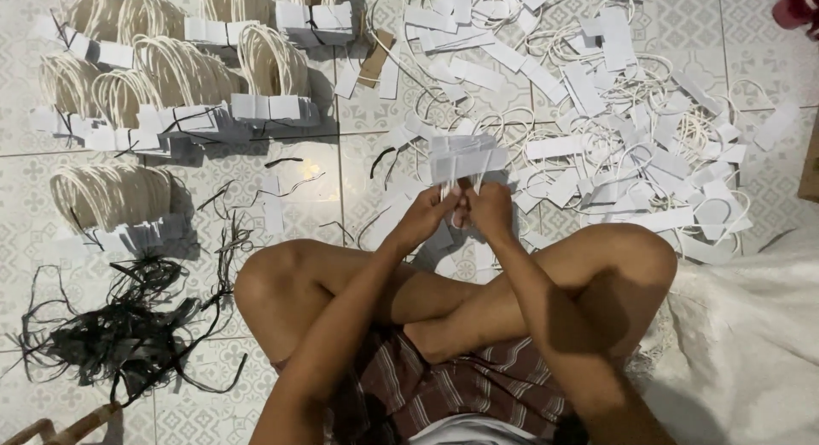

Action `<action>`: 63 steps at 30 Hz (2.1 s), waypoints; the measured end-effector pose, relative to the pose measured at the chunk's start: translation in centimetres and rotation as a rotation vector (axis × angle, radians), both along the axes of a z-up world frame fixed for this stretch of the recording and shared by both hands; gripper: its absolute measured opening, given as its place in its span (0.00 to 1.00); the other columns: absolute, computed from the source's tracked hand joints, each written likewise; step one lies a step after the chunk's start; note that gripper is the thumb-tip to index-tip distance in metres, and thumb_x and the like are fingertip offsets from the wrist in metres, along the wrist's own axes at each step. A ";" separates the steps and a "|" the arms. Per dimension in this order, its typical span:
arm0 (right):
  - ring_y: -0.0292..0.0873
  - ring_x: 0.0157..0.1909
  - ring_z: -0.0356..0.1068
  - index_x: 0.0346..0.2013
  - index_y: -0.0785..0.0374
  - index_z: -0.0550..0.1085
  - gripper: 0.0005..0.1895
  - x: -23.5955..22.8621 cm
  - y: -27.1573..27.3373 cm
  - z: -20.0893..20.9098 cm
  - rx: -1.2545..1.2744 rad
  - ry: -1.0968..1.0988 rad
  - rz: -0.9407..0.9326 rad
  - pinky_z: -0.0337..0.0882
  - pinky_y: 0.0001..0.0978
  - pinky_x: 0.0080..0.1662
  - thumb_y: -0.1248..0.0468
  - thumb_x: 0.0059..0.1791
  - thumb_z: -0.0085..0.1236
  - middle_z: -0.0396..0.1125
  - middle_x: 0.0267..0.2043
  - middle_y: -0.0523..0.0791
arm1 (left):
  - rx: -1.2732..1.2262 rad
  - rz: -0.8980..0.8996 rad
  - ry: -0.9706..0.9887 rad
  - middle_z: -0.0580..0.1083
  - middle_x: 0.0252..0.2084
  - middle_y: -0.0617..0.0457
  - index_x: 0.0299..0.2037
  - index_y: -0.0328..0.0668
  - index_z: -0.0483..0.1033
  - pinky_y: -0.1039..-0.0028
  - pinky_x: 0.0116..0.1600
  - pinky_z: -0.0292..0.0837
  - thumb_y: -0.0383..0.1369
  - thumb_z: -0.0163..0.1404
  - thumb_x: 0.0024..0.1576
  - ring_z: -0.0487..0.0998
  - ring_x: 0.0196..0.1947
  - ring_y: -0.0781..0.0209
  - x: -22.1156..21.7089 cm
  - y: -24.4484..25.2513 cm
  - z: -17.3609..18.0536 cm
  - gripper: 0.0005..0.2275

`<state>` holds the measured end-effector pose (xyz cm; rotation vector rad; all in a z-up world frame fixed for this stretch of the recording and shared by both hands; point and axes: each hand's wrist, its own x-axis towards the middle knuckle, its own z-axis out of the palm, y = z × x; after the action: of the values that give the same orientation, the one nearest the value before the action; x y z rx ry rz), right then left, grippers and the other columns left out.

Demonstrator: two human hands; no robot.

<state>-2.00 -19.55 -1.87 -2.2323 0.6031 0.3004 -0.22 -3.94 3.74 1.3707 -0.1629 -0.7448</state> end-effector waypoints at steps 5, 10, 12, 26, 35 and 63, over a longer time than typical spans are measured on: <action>0.67 0.41 0.76 0.28 0.74 0.79 0.17 1.0 -0.7 -1.0 -0.068 0.098 0.071 0.75 0.61 0.41 0.59 0.46 0.59 0.73 0.27 0.60 | 0.094 -0.022 0.031 0.76 0.23 0.52 0.33 0.49 0.74 0.73 0.42 0.64 0.56 0.38 0.67 0.71 0.28 0.66 0.1 -0.4 -0.7 0.23; 0.63 0.35 0.77 0.27 0.77 0.77 0.15 0.5 -2.2 -0.5 0.093 0.004 -0.049 0.76 0.52 0.37 0.65 0.48 0.52 0.72 0.24 0.62 | 0.066 -0.132 0.071 0.75 0.21 0.52 0.28 0.48 0.73 0.75 0.39 0.63 0.54 0.41 0.67 0.70 0.26 0.67 -0.3 0.0 -0.9 0.23; 0.64 0.36 0.77 0.27 0.77 0.77 0.15 0.5 -2.4 -0.7 0.092 0.005 -0.029 0.75 0.52 0.37 0.65 0.49 0.52 0.72 0.24 0.62 | 0.043 -0.192 0.106 0.72 0.18 0.52 0.24 0.46 0.70 0.74 0.38 0.63 0.48 0.45 0.66 0.71 0.24 0.62 -0.9 0.1 -0.2 0.21; 0.65 0.36 0.76 0.28 0.75 0.77 0.14 1.7 -2.3 -0.9 0.083 -0.004 0.082 0.75 0.53 0.38 0.64 0.49 0.53 0.72 0.25 0.61 | -0.030 -0.172 0.084 0.67 0.22 0.53 0.28 0.44 0.69 0.73 0.41 0.65 0.43 0.44 0.68 0.70 0.25 0.61 -0.3 0.0 -0.4 0.17; 0.65 0.37 0.75 0.29 0.74 0.78 0.13 1.4 -2.9 -0.8 0.084 -0.012 0.132 0.74 0.54 0.39 0.64 0.50 0.54 0.72 0.26 0.61 | 0.056 -0.376 0.026 0.74 0.22 0.54 0.30 0.46 0.74 0.71 0.43 0.64 0.47 0.52 0.62 0.72 0.29 0.62 -1.2 0.6 2.5 0.15; 0.67 0.38 0.74 0.31 0.69 0.78 0.11 2.3 -3.7 0.8 0.085 -0.118 0.289 0.72 0.55 0.41 0.64 0.51 0.57 0.72 0.28 0.59 | -0.048 -0.385 0.029 0.79 0.28 0.51 0.32 0.43 0.80 0.72 0.51 0.69 0.37 0.61 0.54 0.78 0.33 0.62 -0.7 0.5 -1.3 0.07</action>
<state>0.32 -23.23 -1.07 -2.2348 0.1993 0.3305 -0.88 -3.40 2.45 1.2961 -0.4277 -1.0732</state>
